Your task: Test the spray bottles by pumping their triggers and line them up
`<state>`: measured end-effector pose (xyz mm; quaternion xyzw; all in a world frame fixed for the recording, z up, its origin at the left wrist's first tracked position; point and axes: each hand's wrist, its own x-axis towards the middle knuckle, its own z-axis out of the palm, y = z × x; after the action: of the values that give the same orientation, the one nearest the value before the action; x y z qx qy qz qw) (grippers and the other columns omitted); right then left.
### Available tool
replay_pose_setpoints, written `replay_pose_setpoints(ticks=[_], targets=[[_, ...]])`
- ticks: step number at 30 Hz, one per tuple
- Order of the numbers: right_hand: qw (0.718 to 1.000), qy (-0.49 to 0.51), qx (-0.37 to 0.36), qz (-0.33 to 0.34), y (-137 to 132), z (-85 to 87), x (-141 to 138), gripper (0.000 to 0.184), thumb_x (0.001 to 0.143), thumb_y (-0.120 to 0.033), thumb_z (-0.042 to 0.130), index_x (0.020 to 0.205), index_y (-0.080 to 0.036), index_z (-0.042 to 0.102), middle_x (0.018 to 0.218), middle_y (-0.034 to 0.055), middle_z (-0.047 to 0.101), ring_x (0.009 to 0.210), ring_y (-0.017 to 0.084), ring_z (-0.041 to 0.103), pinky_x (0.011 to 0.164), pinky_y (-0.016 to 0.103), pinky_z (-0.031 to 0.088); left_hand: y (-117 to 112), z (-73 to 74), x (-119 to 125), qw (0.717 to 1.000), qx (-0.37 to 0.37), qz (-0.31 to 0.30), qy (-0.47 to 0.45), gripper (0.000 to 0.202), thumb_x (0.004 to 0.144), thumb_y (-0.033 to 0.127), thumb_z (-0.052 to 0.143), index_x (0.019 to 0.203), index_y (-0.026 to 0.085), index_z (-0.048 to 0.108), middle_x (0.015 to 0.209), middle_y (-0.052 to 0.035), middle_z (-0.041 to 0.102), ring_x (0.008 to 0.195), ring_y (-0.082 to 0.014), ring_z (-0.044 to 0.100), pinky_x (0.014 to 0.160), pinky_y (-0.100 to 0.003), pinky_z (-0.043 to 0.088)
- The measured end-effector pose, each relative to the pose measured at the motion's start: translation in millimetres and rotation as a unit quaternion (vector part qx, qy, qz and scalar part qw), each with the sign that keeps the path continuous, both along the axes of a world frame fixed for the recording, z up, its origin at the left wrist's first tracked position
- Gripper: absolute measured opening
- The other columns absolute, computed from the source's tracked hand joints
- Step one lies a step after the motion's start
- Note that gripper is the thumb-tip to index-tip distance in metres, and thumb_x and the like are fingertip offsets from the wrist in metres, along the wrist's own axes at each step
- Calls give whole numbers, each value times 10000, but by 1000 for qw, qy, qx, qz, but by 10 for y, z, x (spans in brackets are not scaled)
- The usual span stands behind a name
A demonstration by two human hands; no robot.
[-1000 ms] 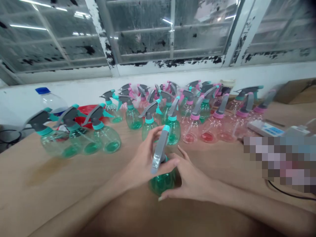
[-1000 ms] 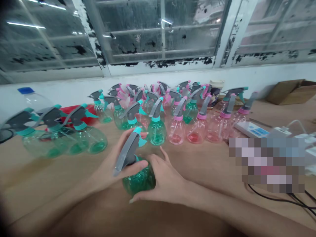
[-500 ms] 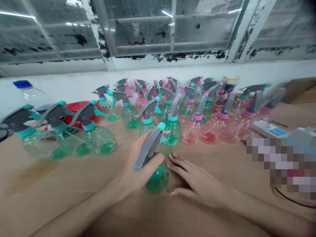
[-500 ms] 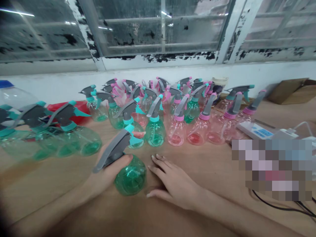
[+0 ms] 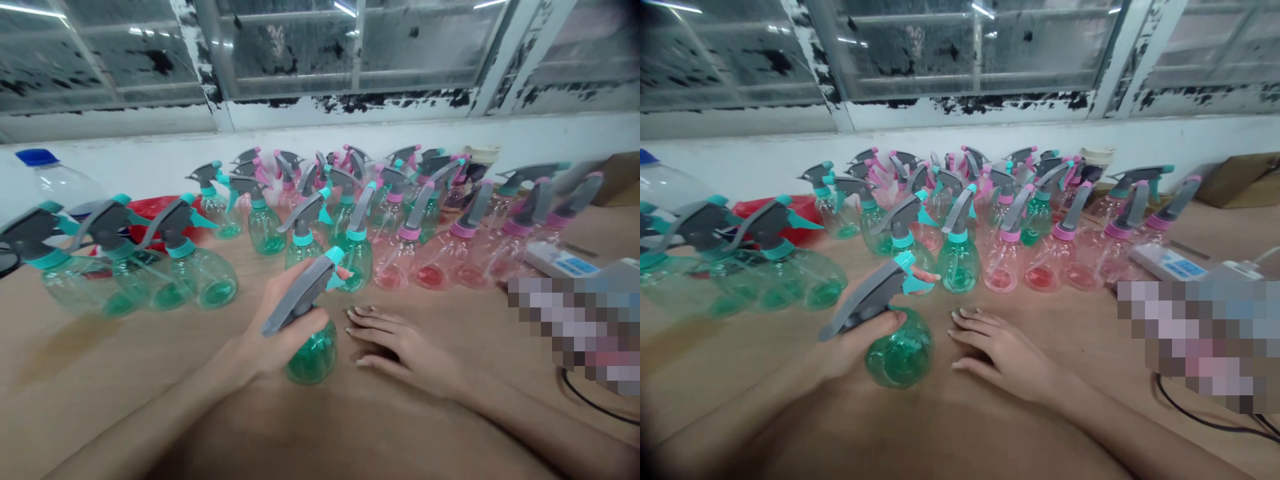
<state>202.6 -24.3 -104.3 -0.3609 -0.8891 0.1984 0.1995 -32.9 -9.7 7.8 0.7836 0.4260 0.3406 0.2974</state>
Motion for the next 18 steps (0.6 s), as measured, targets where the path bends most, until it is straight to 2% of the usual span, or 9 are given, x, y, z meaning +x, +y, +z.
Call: replay_pose_setpoints(ticks=[4,6,11,18], targets=[[1000,2,14,0,8,-19,1,453,949,-437,525,1362,-252,534,1469,50,481,1380,233,399,1152,484,325,27,-53,-15,999,6,15,-32,379,756,180,535,1116,255,629,775,24,596,600,-140,492,578,-274,418],[1000,9,18,-1,-5,-24,-5,435,948,-424,531,1350,-260,545,1466,49,484,1373,239,410,1149,497,327,31,-79,-13,998,19,26,-45,390,756,163,538,1123,256,629,791,25,590,650,-146,510,624,-277,427],[1000,9,17,-7,-20,-2,-13,432,945,-427,532,1337,-246,562,1451,66,502,1366,249,420,1142,505,336,7,-70,17,998,-5,44,-44,420,747,169,520,1140,279,618,751,38,574,600,-145,477,621,-283,425],[1000,20,14,-8,-5,36,-26,428,937,-426,548,1329,-257,569,1416,67,544,1355,239,438,1139,489,341,50,9,15,999,4,44,-13,287,703,245,512,955,264,647,631,37,498,531,-152,418,537,-293,364]])
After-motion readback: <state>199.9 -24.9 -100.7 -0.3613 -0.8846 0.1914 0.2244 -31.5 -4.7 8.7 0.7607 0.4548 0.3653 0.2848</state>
